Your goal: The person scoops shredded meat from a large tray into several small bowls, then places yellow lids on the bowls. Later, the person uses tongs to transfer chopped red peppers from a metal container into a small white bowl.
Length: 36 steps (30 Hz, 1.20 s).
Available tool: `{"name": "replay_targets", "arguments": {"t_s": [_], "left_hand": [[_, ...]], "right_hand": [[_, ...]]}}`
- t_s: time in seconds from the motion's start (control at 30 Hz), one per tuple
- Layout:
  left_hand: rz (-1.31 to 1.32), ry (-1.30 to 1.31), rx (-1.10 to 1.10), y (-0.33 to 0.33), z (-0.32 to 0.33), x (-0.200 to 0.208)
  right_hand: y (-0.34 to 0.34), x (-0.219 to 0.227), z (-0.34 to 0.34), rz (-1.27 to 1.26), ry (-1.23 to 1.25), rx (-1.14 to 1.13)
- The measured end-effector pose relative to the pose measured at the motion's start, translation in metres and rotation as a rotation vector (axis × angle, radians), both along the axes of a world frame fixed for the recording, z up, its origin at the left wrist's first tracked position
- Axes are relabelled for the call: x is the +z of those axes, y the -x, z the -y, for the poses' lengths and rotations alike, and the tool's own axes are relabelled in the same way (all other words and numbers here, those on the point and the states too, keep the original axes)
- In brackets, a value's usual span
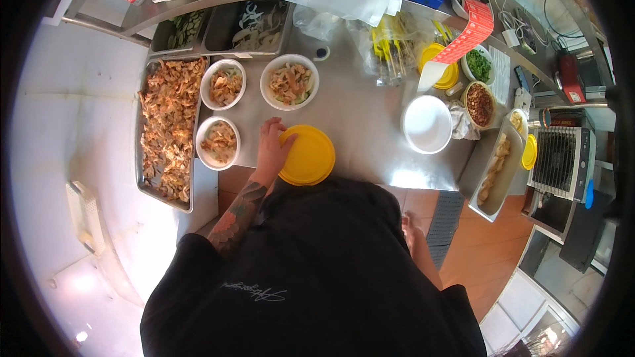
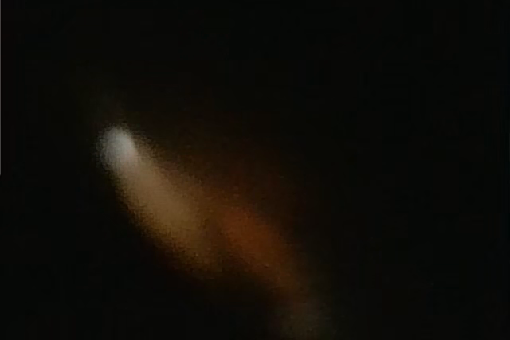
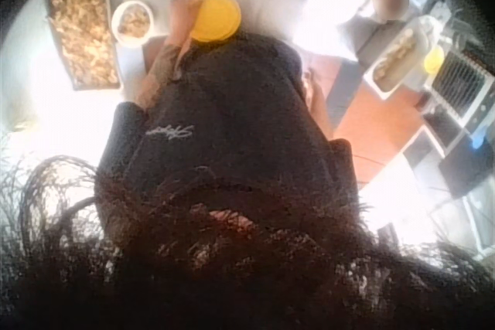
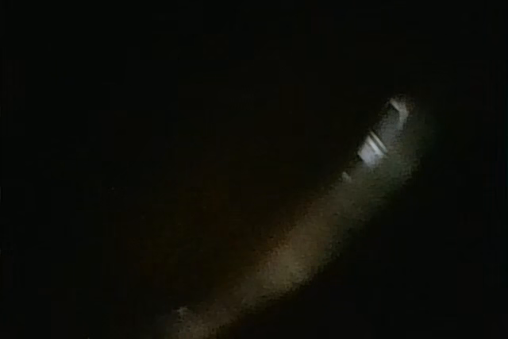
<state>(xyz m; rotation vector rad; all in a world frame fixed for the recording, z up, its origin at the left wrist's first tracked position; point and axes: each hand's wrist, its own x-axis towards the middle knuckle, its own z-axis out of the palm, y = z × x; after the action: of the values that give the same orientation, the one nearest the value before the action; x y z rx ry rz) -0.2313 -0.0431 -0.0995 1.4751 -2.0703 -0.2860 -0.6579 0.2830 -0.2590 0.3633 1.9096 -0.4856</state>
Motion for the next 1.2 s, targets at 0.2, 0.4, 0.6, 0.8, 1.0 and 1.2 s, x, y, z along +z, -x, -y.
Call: {"name": "replay_targets", "arguments": {"t_s": [0.2,0.4,0.6,0.8,1.0,1.2], "left_hand": [[-0.675,-0.377,0.297,-0.007,0.057,-0.001],[-0.38,0.027,0.821,0.002,0.152,-0.066],[-0.568,-0.068,0.816,0.023,0.154,-0.08],[-0.555,-0.278,0.584,0.002,0.147,-0.063],[-0.805,-0.884,0.538,-0.023,0.119,-0.019],[-0.82,-0.975,0.576,-0.053,-0.004,0.044]], "right_hand": [[-0.001,-0.015,-0.023,0.014,0.041,-0.062],[0.002,-0.007,-0.023,0.01,0.094,-0.061],[-0.004,0.004,-0.043,-0.034,0.147,-0.119],[-0.027,0.001,-0.066,-0.024,0.103,-0.155],[-0.029,-0.009,-0.076,0.033,0.134,-0.167],[-0.022,-0.012,-0.046,0.023,0.041,-0.186]]}}
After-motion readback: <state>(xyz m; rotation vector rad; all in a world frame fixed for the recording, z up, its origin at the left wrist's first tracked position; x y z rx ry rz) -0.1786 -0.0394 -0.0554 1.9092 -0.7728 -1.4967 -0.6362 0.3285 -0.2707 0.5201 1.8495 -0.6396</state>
